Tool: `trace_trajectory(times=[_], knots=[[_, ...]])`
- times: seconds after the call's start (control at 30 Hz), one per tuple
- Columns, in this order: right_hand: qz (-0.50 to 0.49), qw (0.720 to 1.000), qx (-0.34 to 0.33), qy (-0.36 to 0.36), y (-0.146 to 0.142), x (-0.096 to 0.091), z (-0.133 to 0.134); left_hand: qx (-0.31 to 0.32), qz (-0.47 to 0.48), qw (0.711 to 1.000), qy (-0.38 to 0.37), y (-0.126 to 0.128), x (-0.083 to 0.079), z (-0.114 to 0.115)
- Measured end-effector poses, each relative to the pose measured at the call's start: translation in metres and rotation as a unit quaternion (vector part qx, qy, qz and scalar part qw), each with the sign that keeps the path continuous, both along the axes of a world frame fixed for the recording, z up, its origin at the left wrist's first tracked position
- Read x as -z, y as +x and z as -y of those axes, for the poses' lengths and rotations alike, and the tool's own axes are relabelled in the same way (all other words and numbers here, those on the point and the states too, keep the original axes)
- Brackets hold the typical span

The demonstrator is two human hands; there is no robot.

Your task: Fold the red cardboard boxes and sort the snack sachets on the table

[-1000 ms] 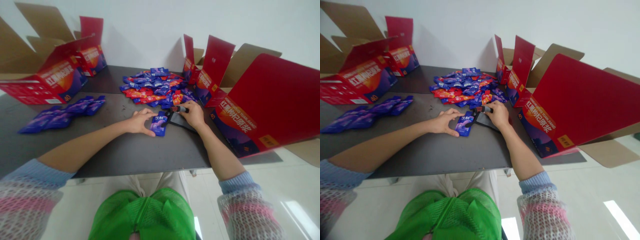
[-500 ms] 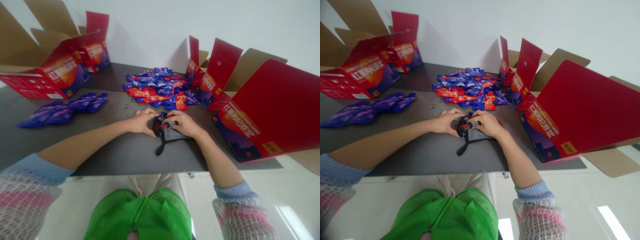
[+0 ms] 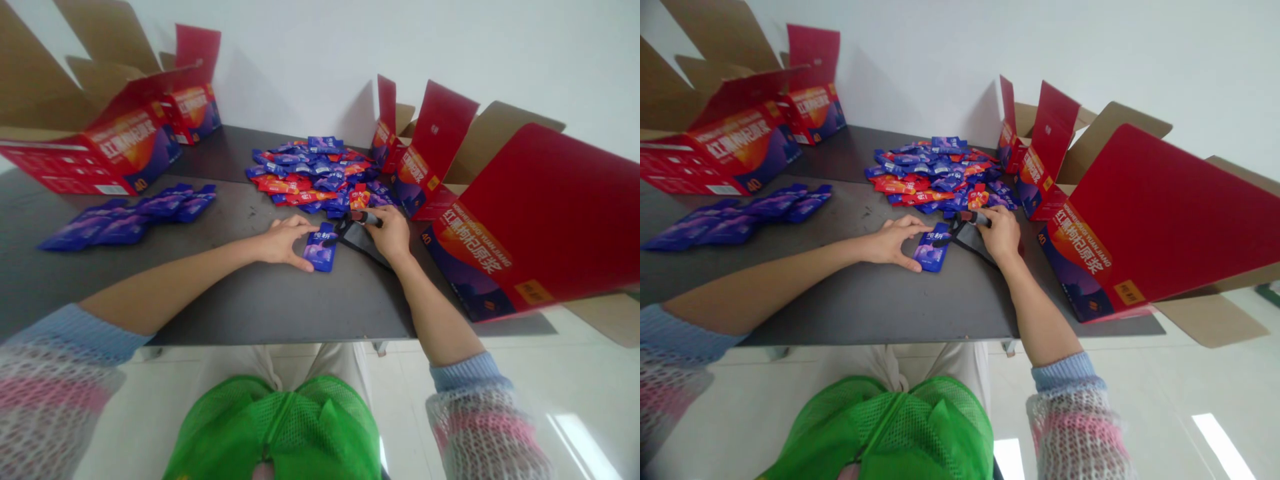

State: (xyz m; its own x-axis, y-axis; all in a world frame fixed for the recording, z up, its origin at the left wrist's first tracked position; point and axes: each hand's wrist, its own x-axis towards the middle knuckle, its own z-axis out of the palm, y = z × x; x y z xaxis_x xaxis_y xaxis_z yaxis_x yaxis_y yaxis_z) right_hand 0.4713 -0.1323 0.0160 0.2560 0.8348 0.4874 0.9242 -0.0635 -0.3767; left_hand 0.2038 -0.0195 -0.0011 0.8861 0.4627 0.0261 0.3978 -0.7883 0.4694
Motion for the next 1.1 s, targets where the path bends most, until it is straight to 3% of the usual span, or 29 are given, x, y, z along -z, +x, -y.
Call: trace_trajectory(times=[0.1, 0.23, 0.33, 0.4, 0.5, 0.6, 0.67, 0.8, 0.97, 1.03, 1.1], knots=[[-0.083, 0.993, -0.001, 0.083, 0.007, -0.002, -0.001, 0.005, 0.0, 1.0, 0.011, 0.0, -0.001, 0.001], [-0.105, 0.98, 0.005, 0.166, 0.008, -0.015, 0.005, 0.011, -0.011, 1.0, 0.022, -0.001, -0.002, 0.002], [-0.116, 0.975, -0.06, 0.181, 0.002, -0.026, 0.011, 0.011, -0.014, 0.999, 0.027, -0.001, -0.002, 0.002], [-0.138, 0.966, -0.16, 0.148, -0.008, -0.028, 0.015, 0.017, -0.014, 0.999, 0.034, 0.0, -0.002, 0.001], [-0.157, 0.938, -0.309, 0.019, -0.031, -0.022, 0.015, 0.035, -0.023, 0.998, 0.043, 0.001, -0.002, -0.002], [-0.126, 0.911, -0.379, -0.107, -0.051, -0.01, 0.01, 0.052, -0.039, 0.997, 0.045, 0.001, -0.003, -0.004], [-0.09, 0.919, -0.356, -0.139, -0.056, -0.003, 0.006, 0.055, -0.043, 0.997, 0.045, 0.001, -0.004, -0.004], [-0.019, 0.962, -0.222, -0.155, -0.049, 0.002, 0.003, 0.045, -0.033, 0.998, 0.04, 0.001, -0.003, -0.003], [0.025, 0.988, -0.069, -0.137, -0.025, 0.006, 0.002, 0.016, -0.021, 0.999, 0.027, 0.001, 0.001, -0.002], [0.006, 0.995, -0.063, -0.081, -0.014, 0.006, 0.0, 0.006, -0.014, 1.0, 0.025, 0.001, 0.003, -0.002], [-0.03, 0.993, -0.113, -0.003, -0.005, 0.003, -0.001, -0.008, -0.009, 1.0, 0.028, 0.001, 0.004, -0.003]])
